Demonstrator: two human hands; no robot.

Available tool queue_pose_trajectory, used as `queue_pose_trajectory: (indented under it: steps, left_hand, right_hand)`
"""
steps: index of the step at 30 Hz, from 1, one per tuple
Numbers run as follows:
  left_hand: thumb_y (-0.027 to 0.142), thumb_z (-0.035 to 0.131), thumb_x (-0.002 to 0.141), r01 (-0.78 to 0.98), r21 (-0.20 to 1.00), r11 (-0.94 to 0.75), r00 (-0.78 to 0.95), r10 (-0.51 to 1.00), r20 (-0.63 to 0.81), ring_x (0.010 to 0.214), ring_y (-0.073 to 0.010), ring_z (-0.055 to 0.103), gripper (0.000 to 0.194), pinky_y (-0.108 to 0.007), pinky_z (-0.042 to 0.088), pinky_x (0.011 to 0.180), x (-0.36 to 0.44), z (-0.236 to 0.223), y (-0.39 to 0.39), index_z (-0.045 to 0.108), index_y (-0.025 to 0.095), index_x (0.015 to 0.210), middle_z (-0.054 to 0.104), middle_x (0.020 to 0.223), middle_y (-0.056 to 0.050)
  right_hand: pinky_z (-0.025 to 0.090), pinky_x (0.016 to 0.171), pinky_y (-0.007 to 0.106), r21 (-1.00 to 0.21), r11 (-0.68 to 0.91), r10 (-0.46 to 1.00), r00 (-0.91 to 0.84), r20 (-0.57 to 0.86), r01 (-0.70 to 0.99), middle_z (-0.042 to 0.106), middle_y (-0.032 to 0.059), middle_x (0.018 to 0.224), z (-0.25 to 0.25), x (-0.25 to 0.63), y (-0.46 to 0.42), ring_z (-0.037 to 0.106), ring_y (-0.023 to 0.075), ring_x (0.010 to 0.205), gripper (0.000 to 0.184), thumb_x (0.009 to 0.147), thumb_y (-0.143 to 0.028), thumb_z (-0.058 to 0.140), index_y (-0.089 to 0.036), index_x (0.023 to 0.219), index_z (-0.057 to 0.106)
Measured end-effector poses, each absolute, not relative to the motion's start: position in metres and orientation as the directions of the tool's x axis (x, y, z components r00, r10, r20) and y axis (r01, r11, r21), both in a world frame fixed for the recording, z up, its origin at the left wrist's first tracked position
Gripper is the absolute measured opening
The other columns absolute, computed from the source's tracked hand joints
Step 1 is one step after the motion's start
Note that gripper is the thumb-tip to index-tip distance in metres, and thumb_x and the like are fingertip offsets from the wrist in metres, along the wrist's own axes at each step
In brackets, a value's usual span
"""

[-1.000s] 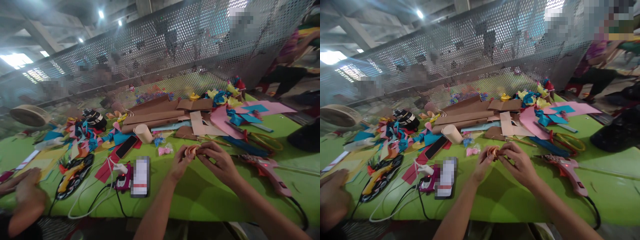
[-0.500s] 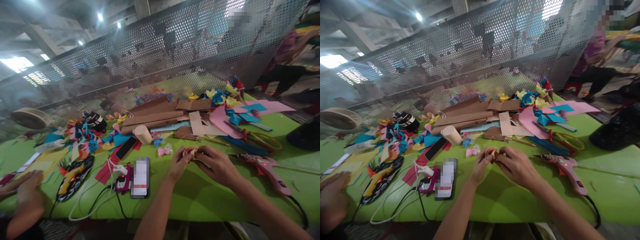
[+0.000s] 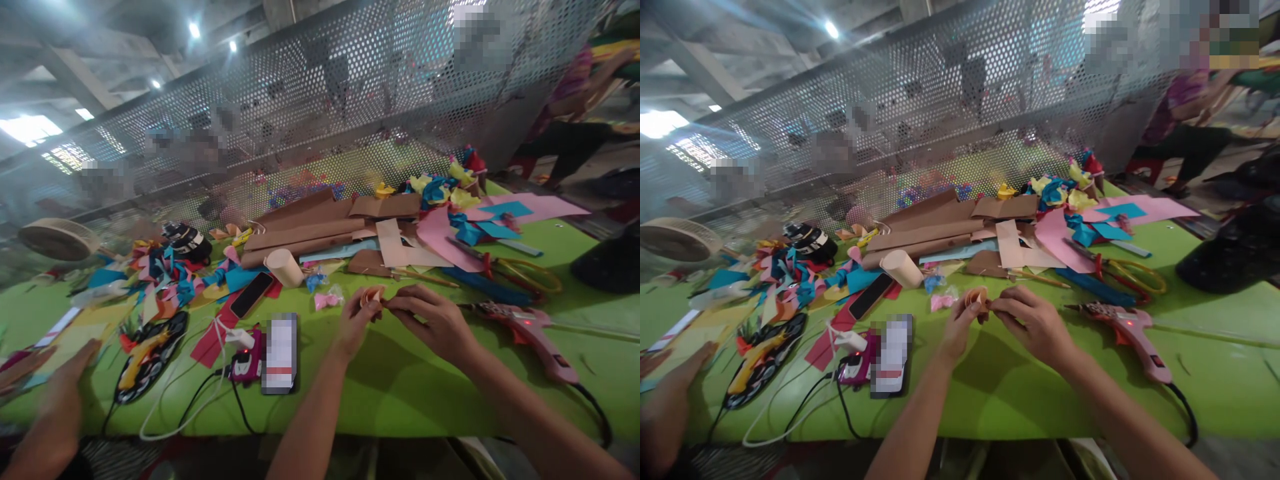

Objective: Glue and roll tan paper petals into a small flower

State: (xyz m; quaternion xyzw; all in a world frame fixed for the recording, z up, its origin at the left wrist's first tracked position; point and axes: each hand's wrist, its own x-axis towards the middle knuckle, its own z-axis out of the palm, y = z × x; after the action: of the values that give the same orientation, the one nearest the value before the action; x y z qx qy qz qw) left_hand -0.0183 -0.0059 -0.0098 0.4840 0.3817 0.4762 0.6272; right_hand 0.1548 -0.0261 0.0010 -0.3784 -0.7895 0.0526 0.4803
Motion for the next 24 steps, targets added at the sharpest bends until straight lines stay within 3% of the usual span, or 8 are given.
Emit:
queue_pose_trajectory:
  steps: [7, 13, 19, 24]
  left_hand:
    - [0.067, 0.074, 0.071, -0.212, 0.971, 0.108, 0.314, 0.949, -0.037, 0.065, -0.0119, 0.045, 0.056, -0.027, 0.036, 0.063, -0.018, -0.011, -0.006, 0.071, 0.016, 0.097, 0.054, 0.073, 0.000]
    - [0.066, 0.074, 0.072, -0.098, 0.995, 0.032, 0.397, 0.918, 0.009, 0.084, -0.0163, 0.051, 0.059, -0.028, 0.040, 0.076, -0.018, -0.008, -0.009, 0.067, 0.019, 0.107, 0.062, 0.096, -0.004]
    - [0.071, 0.062, 0.079, -0.001, 1.000, 0.030, 0.390, 0.920, -0.027, 0.068, -0.0132, 0.044, 0.055, -0.028, 0.038, 0.068, -0.018, -0.006, -0.011, 0.063, 0.018, 0.097, 0.050, 0.073, 0.002]
    - [0.071, 0.060, 0.078, -0.039, 0.996, 0.077, 0.325, 0.944, -0.060, 0.066, -0.0127, 0.044, 0.053, -0.027, 0.035, 0.063, -0.017, -0.007, -0.009, 0.061, 0.019, 0.089, 0.051, 0.072, 0.002]
  right_hand:
    - [0.058, 0.066, 0.026, -0.408, 0.734, 0.609, -0.260, 0.749, 0.543, 0.070, 0.0072, 0.086, 0.004, 0.148, -0.027, 0.070, 0.0167, 0.076, 0.018, 0.097, -0.019, 0.055, -0.023, 0.094, 0.072]
    - [0.057, 0.067, 0.028, -0.396, 0.689, 0.610, -0.192, 0.769, 0.607, 0.072, 0.0072, 0.086, 0.002, 0.143, -0.031, 0.070, 0.0174, 0.076, 0.021, 0.097, -0.019, 0.053, -0.023, 0.094, 0.074]
    - [0.053, 0.059, 0.026, -0.469, 0.614, 0.660, -0.087, 0.746, 0.635, 0.067, 0.0031, 0.076, 0.002, 0.141, -0.033, 0.065, 0.0159, 0.065, 0.012, 0.092, -0.018, 0.059, -0.023, 0.086, 0.068]
    - [0.052, 0.054, 0.026, -0.537, 0.604, 0.696, -0.062, 0.715, 0.589, 0.067, 0.0021, 0.076, 0.010, 0.147, -0.033, 0.064, 0.0157, 0.063, 0.009, 0.091, -0.020, 0.061, -0.024, 0.085, 0.066]
